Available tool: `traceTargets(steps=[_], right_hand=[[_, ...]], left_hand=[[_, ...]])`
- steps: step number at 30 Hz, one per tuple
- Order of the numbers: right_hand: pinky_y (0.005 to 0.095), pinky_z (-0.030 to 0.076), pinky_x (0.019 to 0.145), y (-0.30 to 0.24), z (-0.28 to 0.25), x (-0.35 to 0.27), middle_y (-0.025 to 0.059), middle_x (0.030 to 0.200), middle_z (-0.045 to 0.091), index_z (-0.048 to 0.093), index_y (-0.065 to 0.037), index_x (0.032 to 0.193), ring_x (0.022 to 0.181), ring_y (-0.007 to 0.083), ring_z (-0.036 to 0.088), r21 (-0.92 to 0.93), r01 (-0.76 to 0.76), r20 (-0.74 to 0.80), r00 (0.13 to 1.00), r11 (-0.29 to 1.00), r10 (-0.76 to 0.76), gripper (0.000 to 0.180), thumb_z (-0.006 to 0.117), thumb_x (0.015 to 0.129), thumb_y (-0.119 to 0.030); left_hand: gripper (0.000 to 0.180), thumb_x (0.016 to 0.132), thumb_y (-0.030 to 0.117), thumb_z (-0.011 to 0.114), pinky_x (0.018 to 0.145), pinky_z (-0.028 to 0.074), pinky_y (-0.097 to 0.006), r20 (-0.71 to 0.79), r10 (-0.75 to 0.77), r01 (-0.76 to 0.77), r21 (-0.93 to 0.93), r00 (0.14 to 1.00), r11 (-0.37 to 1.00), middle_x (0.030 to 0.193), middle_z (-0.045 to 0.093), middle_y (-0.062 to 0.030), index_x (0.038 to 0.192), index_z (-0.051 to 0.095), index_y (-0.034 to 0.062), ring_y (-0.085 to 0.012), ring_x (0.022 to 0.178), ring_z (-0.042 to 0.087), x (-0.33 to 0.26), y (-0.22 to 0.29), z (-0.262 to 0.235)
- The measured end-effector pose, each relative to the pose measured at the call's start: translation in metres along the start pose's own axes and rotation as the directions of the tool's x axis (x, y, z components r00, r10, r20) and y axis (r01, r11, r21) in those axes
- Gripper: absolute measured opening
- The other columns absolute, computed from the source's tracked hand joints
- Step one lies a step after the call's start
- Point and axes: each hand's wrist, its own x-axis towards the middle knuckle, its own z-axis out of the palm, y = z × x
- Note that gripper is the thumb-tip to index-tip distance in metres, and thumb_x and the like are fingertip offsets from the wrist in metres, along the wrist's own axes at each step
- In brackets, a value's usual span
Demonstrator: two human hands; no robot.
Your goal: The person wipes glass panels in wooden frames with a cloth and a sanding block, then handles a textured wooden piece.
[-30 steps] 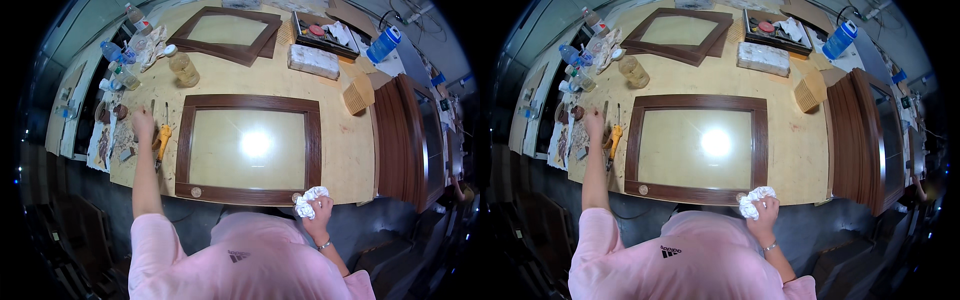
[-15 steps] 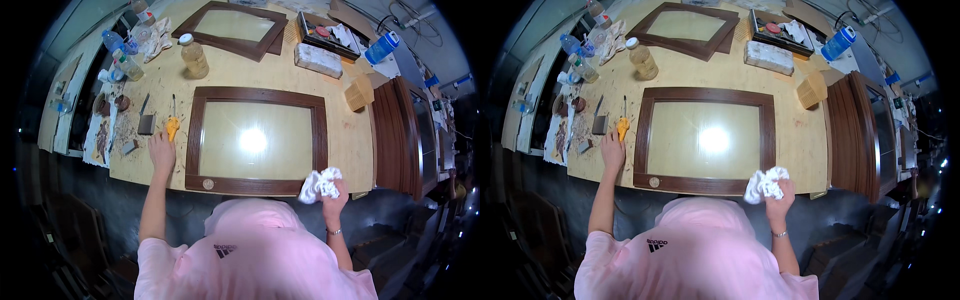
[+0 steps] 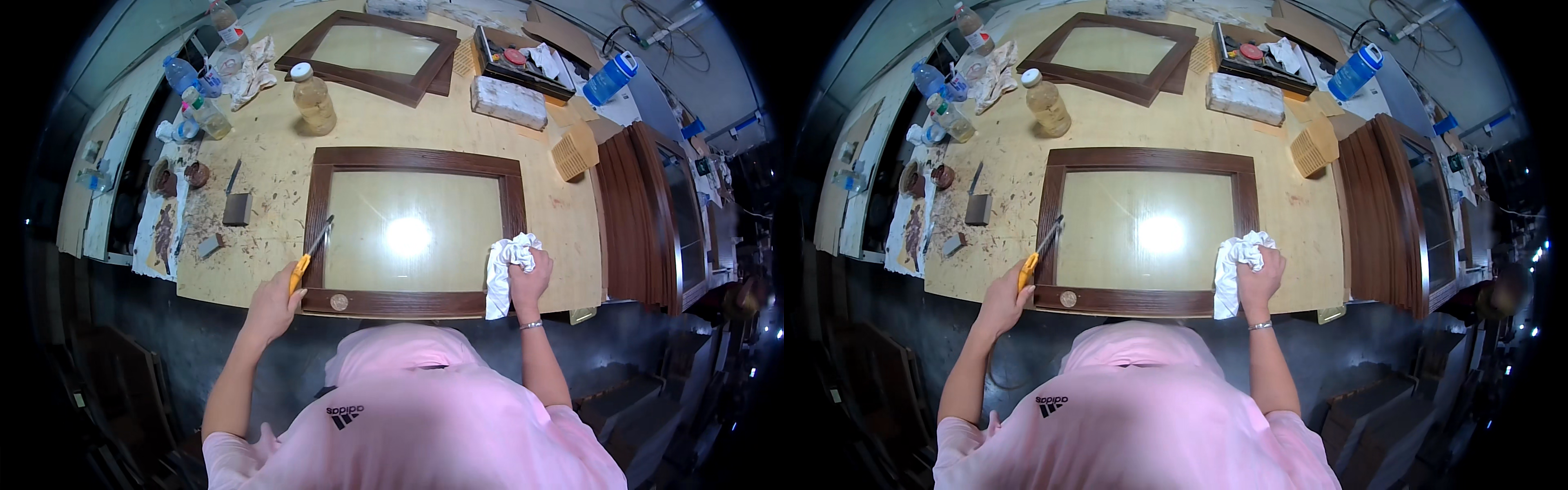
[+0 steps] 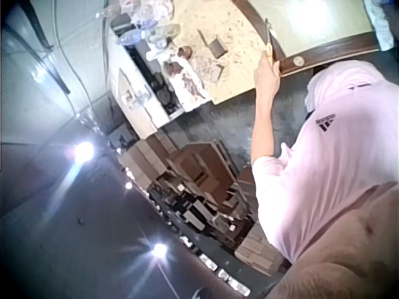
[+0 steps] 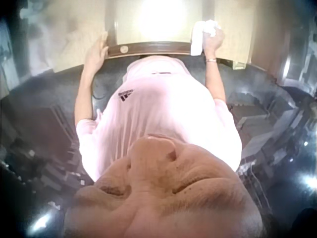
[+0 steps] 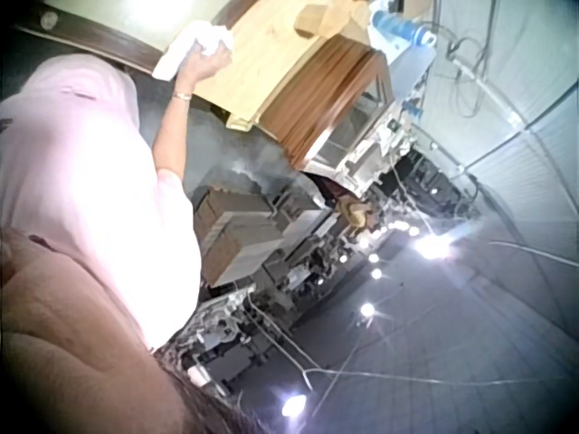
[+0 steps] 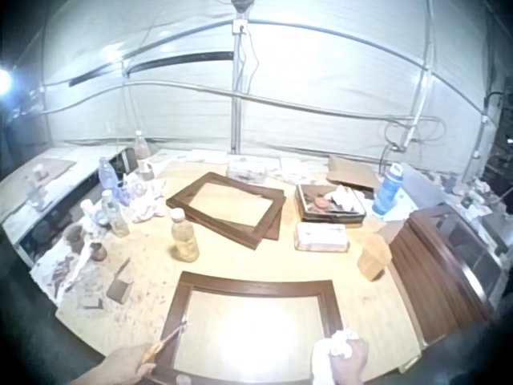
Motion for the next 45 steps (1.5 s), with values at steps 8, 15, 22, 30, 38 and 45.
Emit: traceTargets(steps=[8, 15, 22, 30, 38, 45], right_hand=[[0.0448, 0.045, 0.086, 0.002, -0.002, -0.004, 0.0127, 0.100, 0.060, 0.064, -0.005, 0.099, 0.099, 0.0355, 0.053, -0.026, 0.070, -0.050, 0.996, 0.997, -0.071, 0.031, 0.071, 0.070, -0.013], [0.0447, 0.046, 0.087, 0.013, -0.011, 0.012, 0.0115, 0.099, 0.060, 0.066, -0.006, 0.099, 0.100, 0.0350, 0.053, 0.027, -0.027, -0.034, 0.999, 0.999, 0.028, 0.028, 0.068, 0.071, -0.008], [0.0435, 0.046, 0.087, 0.036, -0.034, 0.035, 0.0095, 0.099, 0.060, 0.069, -0.008, 0.097, 0.101, 0.0329, 0.053, -0.232, 0.111, 0.017, 0.994, 0.966, -0.110, 0.034, 0.067, 0.063, 0.000], [0.0465, 0.043, 0.092, 0.025, -0.009, 0.014, 0.0126, 0.109, 0.057, 0.065, -0.007, 0.108, 0.107, 0.0339, 0.051, -0.286, -0.030, 0.004, 0.999, 0.958, 0.033, 0.042, 0.069, 0.066, -0.005], [0.0462, 0.041, 0.094, 0.021, -0.010, 0.016, 0.0137, 0.110, 0.057, 0.063, -0.005, 0.110, 0.108, 0.0345, 0.050, -0.316, -0.020, 0.013, 1.000, 0.949, 0.026, 0.043, 0.069, 0.067, -0.008], [0.0522, 0.039, 0.098, 0.038, 0.007, 0.010, 0.0190, 0.117, 0.059, 0.061, 0.000, 0.110, 0.110, 0.0399, 0.052, -0.225, 0.088, -0.068, 0.992, 0.970, -0.105, 0.041, 0.063, 0.069, -0.005]], left_hand=[[0.050, 0.096, 0.020, 0.056, 0.090, 0.049, -0.050, 0.218, -0.041, 0.058, -0.072, 0.975, 0.996, 0.119, 0.062, -0.0262, 0.140, 0.041, 0.0034, -0.0459, 0.105, 0.061, -0.018, 0.053, 0.003], [0.054, 0.094, 0.029, 0.060, 0.089, 0.049, -0.051, 0.511, 0.149, -0.078, -0.158, 0.847, 0.984, 0.116, 0.063, -0.0270, 0.140, 0.043, 0.0065, -0.0456, 0.105, 0.061, -0.014, 0.115, 0.025], [0.050, 0.095, 0.025, 0.058, 0.092, 0.048, -0.048, 0.532, 0.234, -0.232, -0.072, 0.814, 0.970, 0.120, 0.063, -0.0223, 0.138, 0.045, 0.0039, -0.0409, 0.108, 0.061, -0.006, 0.132, 0.038], [0.052, 0.093, 0.023, 0.061, 0.092, 0.047, -0.047, 0.493, 0.302, -0.270, -0.137, 0.816, 0.953, 0.118, 0.063, -0.0240, 0.139, 0.044, 0.0050, -0.0423, 0.108, 0.060, -0.002, 0.123, 0.049], [0.046, 0.092, 0.017, 0.061, 0.095, 0.048, -0.046, 0.485, 0.306, -0.242, -0.192, 0.819, 0.951, 0.120, 0.063, -0.0215, 0.135, 0.047, 0.0060, -0.0411, 0.111, 0.060, -0.007, 0.125, 0.063], [0.045, 0.095, 0.020, 0.058, 0.093, 0.047, -0.047, 0.382, 0.049, -0.004, -0.118, 0.923, 0.993, 0.120, 0.062, -0.0239, 0.137, 0.046, 0.0081, -0.0427, 0.112, 0.059, -0.013, 0.058, 0.018]])
